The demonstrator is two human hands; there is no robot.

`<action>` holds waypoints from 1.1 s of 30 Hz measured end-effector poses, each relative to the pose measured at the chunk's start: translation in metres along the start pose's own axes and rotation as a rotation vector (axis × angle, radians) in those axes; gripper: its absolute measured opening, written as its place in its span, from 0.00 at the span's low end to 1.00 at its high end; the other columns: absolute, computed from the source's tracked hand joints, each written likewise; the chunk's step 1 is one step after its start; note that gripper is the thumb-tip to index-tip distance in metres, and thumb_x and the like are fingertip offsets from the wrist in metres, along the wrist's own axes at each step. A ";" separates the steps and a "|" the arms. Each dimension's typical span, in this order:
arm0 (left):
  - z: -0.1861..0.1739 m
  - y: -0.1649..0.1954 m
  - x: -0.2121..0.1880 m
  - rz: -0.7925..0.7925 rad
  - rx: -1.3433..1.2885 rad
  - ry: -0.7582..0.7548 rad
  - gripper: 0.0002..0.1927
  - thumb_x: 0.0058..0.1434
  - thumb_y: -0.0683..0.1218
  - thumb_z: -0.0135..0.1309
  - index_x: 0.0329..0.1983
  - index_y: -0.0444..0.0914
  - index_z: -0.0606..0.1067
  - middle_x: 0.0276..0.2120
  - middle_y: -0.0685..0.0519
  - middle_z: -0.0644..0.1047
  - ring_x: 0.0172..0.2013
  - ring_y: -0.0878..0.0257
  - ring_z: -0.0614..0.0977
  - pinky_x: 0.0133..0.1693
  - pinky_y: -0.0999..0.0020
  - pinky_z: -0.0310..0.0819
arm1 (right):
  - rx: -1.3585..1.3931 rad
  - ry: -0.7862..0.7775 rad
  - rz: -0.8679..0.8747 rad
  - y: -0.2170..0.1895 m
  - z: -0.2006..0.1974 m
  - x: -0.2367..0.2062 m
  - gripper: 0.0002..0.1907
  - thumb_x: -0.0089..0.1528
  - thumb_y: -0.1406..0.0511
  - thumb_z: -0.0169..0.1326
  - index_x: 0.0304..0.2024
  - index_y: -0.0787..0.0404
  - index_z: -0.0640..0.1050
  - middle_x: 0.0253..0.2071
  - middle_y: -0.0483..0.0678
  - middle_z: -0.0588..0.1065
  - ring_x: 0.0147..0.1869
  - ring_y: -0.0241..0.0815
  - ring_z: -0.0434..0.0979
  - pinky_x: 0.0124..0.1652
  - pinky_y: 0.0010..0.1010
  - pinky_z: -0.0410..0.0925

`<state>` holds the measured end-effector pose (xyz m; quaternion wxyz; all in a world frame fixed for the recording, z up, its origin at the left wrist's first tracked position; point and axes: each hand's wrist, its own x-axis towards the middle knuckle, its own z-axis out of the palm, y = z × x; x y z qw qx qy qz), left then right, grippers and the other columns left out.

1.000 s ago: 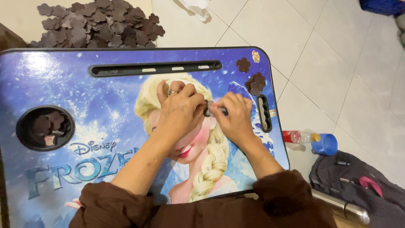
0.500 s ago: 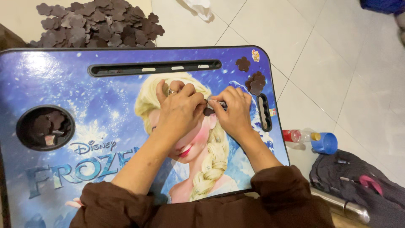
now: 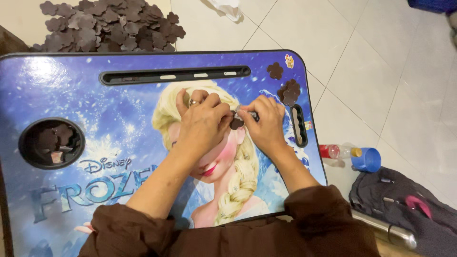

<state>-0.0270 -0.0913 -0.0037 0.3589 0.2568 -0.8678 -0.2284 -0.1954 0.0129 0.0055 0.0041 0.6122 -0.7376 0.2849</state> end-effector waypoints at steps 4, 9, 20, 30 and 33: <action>0.001 0.000 0.000 0.001 0.020 0.005 0.04 0.55 0.47 0.62 0.27 0.46 0.78 0.33 0.55 0.73 0.46 0.52 0.74 0.61 0.36 0.47 | 0.017 -0.041 -0.005 -0.003 -0.010 -0.015 0.08 0.60 0.61 0.63 0.33 0.56 0.78 0.34 0.43 0.71 0.43 0.45 0.70 0.48 0.40 0.55; 0.002 -0.001 0.000 0.002 0.001 -0.006 0.03 0.54 0.47 0.63 0.28 0.47 0.79 0.33 0.56 0.74 0.47 0.52 0.74 0.60 0.34 0.47 | -0.015 -0.070 -0.053 0.005 -0.010 0.001 0.07 0.60 0.61 0.63 0.33 0.55 0.80 0.33 0.43 0.72 0.44 0.45 0.71 0.49 0.40 0.55; 0.000 0.001 0.001 -0.027 -0.034 0.004 0.06 0.54 0.47 0.63 0.28 0.44 0.76 0.34 0.54 0.74 0.46 0.51 0.74 0.59 0.35 0.49 | 0.057 -0.215 -0.050 -0.005 -0.017 0.017 0.07 0.62 0.59 0.62 0.34 0.55 0.81 0.35 0.42 0.72 0.46 0.45 0.70 0.49 0.39 0.56; -0.002 0.001 0.000 -0.033 -0.017 0.008 0.06 0.54 0.46 0.62 0.29 0.44 0.76 0.34 0.54 0.74 0.46 0.51 0.74 0.59 0.36 0.48 | 0.030 -0.182 -0.102 -0.006 -0.015 0.019 0.05 0.61 0.61 0.62 0.35 0.54 0.82 0.36 0.41 0.73 0.46 0.44 0.70 0.51 0.40 0.54; 0.000 0.001 0.001 -0.051 -0.052 -0.010 0.06 0.56 0.46 0.62 0.28 0.44 0.76 0.34 0.55 0.74 0.46 0.52 0.75 0.60 0.37 0.48 | 0.013 -0.222 -0.162 -0.004 -0.027 0.008 0.05 0.60 0.61 0.62 0.36 0.53 0.83 0.35 0.41 0.73 0.46 0.43 0.69 0.52 0.40 0.54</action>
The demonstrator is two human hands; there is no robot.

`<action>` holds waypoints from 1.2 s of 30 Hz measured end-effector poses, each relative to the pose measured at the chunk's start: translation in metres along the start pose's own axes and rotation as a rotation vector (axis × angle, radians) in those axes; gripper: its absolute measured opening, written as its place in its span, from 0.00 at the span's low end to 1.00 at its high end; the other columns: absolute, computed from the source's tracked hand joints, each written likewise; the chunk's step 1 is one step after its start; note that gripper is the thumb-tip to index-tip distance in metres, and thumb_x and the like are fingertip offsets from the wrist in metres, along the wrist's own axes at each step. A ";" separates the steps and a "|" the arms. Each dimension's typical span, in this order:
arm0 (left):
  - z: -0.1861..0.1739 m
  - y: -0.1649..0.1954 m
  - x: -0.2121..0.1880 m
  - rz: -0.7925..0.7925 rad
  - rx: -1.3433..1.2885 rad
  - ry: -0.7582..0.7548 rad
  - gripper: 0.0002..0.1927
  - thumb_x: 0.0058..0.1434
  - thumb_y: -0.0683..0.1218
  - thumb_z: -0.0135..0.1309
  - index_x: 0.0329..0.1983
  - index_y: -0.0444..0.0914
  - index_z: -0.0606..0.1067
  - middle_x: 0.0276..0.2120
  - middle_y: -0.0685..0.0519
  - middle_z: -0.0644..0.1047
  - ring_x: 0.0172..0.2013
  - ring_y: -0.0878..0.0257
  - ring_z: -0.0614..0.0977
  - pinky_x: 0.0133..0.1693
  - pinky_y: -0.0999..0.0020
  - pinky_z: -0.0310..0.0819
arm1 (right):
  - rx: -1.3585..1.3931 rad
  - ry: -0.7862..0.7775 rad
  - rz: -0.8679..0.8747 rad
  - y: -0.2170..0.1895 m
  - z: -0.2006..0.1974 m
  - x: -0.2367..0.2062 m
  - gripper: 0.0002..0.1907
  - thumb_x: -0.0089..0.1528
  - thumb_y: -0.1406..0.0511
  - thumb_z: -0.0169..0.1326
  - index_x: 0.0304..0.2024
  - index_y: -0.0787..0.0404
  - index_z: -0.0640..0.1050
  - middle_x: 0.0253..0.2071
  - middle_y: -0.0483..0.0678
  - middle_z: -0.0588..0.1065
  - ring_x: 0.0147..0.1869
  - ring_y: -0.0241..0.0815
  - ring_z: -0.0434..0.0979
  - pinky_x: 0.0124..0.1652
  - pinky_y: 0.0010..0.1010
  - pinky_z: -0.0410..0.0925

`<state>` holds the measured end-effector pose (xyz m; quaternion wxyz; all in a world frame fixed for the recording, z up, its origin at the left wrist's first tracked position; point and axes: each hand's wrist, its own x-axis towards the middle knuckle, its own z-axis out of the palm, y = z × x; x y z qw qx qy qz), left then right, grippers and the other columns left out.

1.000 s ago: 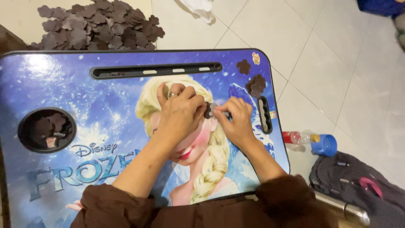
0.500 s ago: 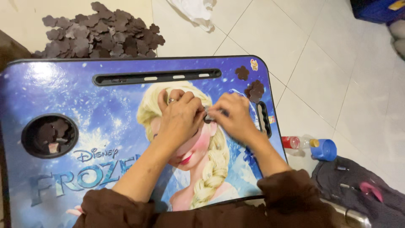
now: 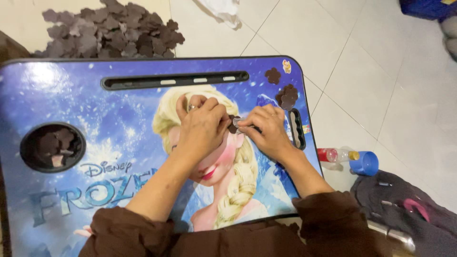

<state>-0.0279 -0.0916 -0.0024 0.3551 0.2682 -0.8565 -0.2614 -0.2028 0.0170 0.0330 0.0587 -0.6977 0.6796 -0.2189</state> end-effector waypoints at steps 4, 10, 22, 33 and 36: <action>0.003 -0.002 -0.001 0.010 -0.031 0.007 0.05 0.52 0.45 0.62 0.29 0.44 0.76 0.34 0.56 0.75 0.47 0.50 0.74 0.59 0.36 0.47 | -0.033 0.008 -0.076 0.008 0.001 0.007 0.04 0.60 0.61 0.62 0.34 0.53 0.82 0.36 0.40 0.74 0.46 0.43 0.70 0.53 0.41 0.53; 0.001 -0.004 0.000 0.003 -0.003 -0.026 0.06 0.55 0.46 0.63 0.27 0.44 0.76 0.33 0.56 0.75 0.47 0.51 0.74 0.60 0.35 0.47 | 0.000 -0.011 -0.046 0.013 0.007 0.013 0.05 0.60 0.61 0.62 0.34 0.53 0.82 0.35 0.41 0.74 0.47 0.44 0.69 0.54 0.42 0.53; -0.007 0.004 0.001 0.028 0.018 -0.027 0.06 0.47 0.48 0.66 0.26 0.45 0.81 0.41 0.54 0.75 0.54 0.50 0.71 0.61 0.25 0.38 | 0.140 0.092 0.146 0.016 -0.027 -0.025 0.06 0.58 0.64 0.64 0.36 0.57 0.83 0.40 0.47 0.74 0.49 0.46 0.71 0.50 0.37 0.62; -0.004 0.002 -0.002 -0.014 0.013 -0.009 0.06 0.50 0.48 0.66 0.27 0.44 0.80 0.41 0.55 0.74 0.54 0.50 0.71 0.62 0.26 0.40 | 0.056 0.204 0.055 -0.016 0.024 -0.010 0.06 0.61 0.71 0.62 0.40 0.65 0.79 0.41 0.51 0.75 0.47 0.53 0.74 0.48 0.40 0.67; -0.005 0.002 -0.001 -0.024 -0.011 -0.023 0.06 0.51 0.48 0.66 0.26 0.44 0.80 0.40 0.56 0.74 0.54 0.50 0.72 0.62 0.26 0.40 | 0.028 0.182 0.006 -0.028 0.021 -0.024 0.07 0.60 0.72 0.61 0.39 0.67 0.77 0.40 0.53 0.74 0.46 0.56 0.73 0.47 0.42 0.66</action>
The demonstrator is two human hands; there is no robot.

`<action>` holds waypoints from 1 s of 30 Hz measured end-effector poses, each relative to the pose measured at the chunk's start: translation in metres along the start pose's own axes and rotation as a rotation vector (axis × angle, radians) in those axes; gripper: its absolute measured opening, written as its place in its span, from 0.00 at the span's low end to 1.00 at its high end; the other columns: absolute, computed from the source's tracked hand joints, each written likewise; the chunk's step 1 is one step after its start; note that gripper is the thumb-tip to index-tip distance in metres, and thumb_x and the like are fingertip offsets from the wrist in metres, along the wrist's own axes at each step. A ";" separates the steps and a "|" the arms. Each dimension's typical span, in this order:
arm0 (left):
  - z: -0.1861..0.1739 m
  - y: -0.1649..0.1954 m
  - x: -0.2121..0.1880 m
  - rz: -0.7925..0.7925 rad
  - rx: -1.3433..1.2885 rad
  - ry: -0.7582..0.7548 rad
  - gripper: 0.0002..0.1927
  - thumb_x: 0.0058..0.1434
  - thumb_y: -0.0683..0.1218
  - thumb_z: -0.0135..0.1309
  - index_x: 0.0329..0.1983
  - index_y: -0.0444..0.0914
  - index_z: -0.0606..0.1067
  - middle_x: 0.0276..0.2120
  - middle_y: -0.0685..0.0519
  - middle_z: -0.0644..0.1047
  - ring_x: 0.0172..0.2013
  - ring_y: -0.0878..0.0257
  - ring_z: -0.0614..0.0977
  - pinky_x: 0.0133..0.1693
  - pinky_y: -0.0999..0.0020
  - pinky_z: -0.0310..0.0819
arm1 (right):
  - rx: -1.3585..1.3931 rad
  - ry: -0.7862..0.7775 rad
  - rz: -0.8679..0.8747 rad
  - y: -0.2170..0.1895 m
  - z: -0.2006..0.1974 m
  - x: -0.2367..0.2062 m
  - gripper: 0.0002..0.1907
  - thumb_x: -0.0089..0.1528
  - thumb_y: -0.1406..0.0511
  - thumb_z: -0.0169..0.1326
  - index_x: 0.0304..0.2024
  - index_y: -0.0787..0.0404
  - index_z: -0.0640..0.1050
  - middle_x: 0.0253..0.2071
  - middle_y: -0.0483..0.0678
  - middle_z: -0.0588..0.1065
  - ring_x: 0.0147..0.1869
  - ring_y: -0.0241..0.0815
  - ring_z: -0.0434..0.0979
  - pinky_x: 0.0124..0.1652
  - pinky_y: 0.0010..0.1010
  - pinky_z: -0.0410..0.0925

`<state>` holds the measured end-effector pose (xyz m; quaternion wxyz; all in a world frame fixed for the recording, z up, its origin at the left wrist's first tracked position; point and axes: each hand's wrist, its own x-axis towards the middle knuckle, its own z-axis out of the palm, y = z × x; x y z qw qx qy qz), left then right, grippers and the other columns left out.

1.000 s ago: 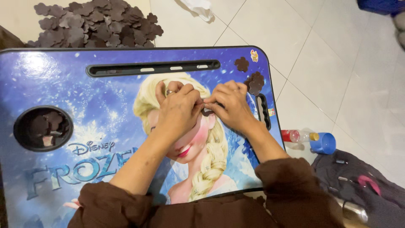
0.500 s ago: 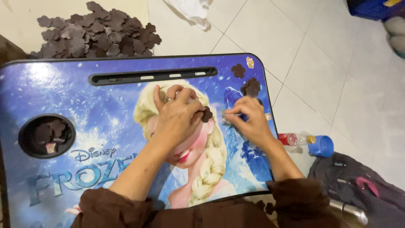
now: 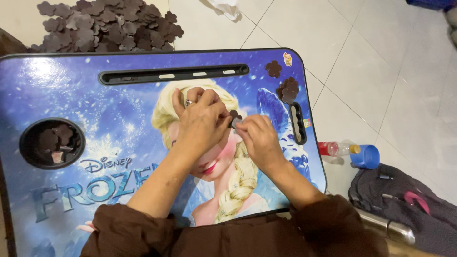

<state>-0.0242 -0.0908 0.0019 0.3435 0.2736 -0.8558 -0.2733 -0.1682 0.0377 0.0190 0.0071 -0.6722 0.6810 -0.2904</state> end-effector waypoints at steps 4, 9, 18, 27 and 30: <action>-0.004 -0.001 0.003 -0.019 -0.004 -0.062 0.05 0.47 0.48 0.65 0.24 0.45 0.80 0.39 0.55 0.75 0.53 0.49 0.72 0.61 0.24 0.38 | 0.006 -0.003 -0.043 0.005 -0.002 0.008 0.05 0.61 0.72 0.59 0.38 0.66 0.76 0.39 0.54 0.73 0.46 0.57 0.72 0.46 0.43 0.66; -0.009 0.000 0.005 -0.062 0.008 -0.099 0.04 0.47 0.48 0.65 0.23 0.46 0.81 0.38 0.55 0.74 0.53 0.50 0.71 0.61 0.22 0.37 | -0.007 -0.040 0.047 0.017 0.009 0.030 0.04 0.62 0.71 0.59 0.38 0.66 0.78 0.38 0.55 0.73 0.45 0.58 0.72 0.45 0.44 0.66; -0.005 0.000 0.006 -0.073 -0.016 -0.075 0.04 0.46 0.48 0.66 0.23 0.46 0.81 0.38 0.55 0.74 0.52 0.50 0.71 0.61 0.23 0.39 | 0.018 -0.017 -0.042 0.011 0.002 0.015 0.04 0.61 0.71 0.58 0.37 0.66 0.77 0.37 0.55 0.73 0.44 0.58 0.72 0.45 0.44 0.66; -0.005 -0.001 0.004 -0.077 -0.055 -0.059 0.04 0.47 0.47 0.66 0.24 0.46 0.81 0.37 0.56 0.74 0.53 0.49 0.70 0.61 0.22 0.37 | 0.016 -0.001 0.019 0.011 0.009 0.019 0.04 0.62 0.71 0.59 0.37 0.67 0.77 0.36 0.55 0.72 0.43 0.57 0.72 0.44 0.44 0.65; -0.004 0.000 0.005 -0.097 -0.054 -0.064 0.04 0.47 0.47 0.67 0.23 0.46 0.82 0.37 0.56 0.74 0.53 0.51 0.71 0.61 0.22 0.37 | 0.049 -0.003 -0.009 0.005 0.001 0.005 0.04 0.61 0.72 0.59 0.37 0.66 0.77 0.36 0.54 0.72 0.43 0.55 0.72 0.44 0.43 0.65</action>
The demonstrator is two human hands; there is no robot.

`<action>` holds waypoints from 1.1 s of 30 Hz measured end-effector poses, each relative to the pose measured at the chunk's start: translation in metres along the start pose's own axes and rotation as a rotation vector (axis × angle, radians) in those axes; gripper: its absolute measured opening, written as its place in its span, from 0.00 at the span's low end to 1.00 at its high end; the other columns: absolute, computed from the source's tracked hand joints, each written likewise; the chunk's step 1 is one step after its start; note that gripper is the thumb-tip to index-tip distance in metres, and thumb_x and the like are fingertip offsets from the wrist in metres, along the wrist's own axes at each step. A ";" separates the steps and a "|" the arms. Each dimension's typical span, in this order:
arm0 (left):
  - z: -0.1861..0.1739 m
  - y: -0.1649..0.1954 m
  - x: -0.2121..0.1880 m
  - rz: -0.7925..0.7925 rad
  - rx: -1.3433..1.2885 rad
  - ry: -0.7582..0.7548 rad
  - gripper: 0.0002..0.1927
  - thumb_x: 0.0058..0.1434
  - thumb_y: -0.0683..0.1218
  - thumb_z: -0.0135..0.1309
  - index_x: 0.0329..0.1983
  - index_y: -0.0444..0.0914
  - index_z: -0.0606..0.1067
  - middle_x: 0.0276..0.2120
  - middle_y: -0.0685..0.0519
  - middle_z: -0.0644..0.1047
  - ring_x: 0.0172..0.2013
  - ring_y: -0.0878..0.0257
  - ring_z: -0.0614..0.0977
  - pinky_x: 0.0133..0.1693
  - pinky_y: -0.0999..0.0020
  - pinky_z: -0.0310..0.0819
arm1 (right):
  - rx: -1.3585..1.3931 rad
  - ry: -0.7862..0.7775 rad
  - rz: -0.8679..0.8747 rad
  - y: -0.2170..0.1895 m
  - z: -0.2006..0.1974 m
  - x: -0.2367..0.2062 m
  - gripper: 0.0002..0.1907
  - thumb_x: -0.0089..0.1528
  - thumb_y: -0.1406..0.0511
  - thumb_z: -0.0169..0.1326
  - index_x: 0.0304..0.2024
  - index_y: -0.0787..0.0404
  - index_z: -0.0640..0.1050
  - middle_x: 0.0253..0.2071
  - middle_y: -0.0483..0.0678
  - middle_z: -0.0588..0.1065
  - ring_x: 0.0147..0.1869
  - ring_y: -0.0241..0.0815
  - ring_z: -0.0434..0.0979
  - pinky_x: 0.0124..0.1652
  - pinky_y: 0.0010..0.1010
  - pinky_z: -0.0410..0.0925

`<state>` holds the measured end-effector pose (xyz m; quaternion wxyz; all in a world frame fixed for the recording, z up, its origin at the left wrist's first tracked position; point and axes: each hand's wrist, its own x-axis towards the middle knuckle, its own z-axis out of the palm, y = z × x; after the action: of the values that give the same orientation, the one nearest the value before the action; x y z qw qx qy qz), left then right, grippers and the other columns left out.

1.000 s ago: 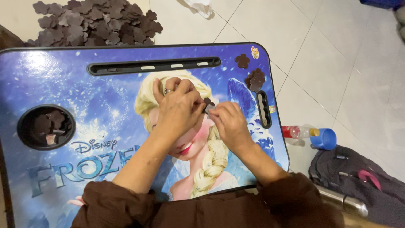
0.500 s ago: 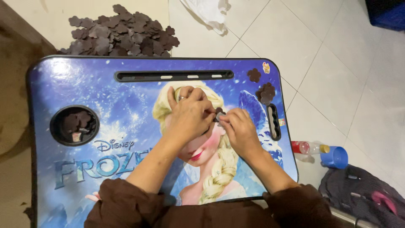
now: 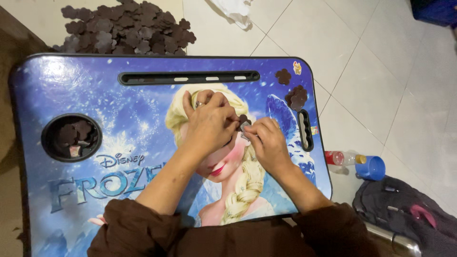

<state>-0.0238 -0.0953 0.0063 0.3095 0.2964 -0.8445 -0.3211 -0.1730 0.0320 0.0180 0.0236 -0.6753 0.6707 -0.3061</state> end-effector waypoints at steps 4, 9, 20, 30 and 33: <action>0.000 -0.002 0.001 0.014 -0.005 -0.032 0.03 0.48 0.46 0.66 0.24 0.45 0.82 0.38 0.56 0.74 0.52 0.52 0.72 0.61 0.23 0.37 | -0.022 0.005 0.004 0.011 0.003 0.014 0.04 0.61 0.72 0.59 0.36 0.65 0.77 0.37 0.54 0.72 0.44 0.56 0.72 0.44 0.43 0.66; -0.002 -0.005 0.002 0.004 -0.004 -0.058 0.04 0.47 0.47 0.67 0.26 0.46 0.83 0.37 0.56 0.75 0.52 0.51 0.72 0.59 0.24 0.39 | -0.040 0.032 0.016 0.019 0.012 0.027 0.04 0.61 0.72 0.60 0.37 0.66 0.77 0.37 0.55 0.72 0.44 0.57 0.72 0.44 0.44 0.66; -0.004 -0.008 0.006 0.013 -0.013 -0.068 0.03 0.47 0.47 0.67 0.26 0.49 0.84 0.36 0.58 0.75 0.51 0.53 0.73 0.58 0.29 0.42 | -0.032 -0.058 -0.214 0.007 -0.002 0.008 0.08 0.58 0.73 0.63 0.39 0.65 0.79 0.39 0.52 0.75 0.46 0.53 0.75 0.46 0.40 0.68; -0.005 -0.014 0.007 0.001 -0.054 -0.130 0.07 0.45 0.46 0.67 0.29 0.50 0.85 0.38 0.57 0.76 0.53 0.53 0.71 0.59 0.30 0.41 | 0.040 -0.200 -0.193 0.011 -0.034 0.008 0.09 0.57 0.70 0.65 0.39 0.63 0.80 0.40 0.50 0.76 0.44 0.51 0.76 0.45 0.38 0.70; -0.005 -0.015 0.006 -0.015 -0.042 -0.147 0.08 0.48 0.45 0.66 0.31 0.51 0.85 0.38 0.59 0.76 0.54 0.55 0.72 0.60 0.31 0.41 | 0.086 -0.162 -0.233 0.006 -0.020 0.018 0.10 0.56 0.69 0.65 0.40 0.64 0.81 0.41 0.50 0.76 0.45 0.51 0.77 0.45 0.38 0.70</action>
<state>-0.0197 -0.1106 0.0007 0.2504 0.2719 -0.8558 -0.3620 -0.1884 0.0220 0.0387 0.0706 -0.7694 0.5699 -0.2796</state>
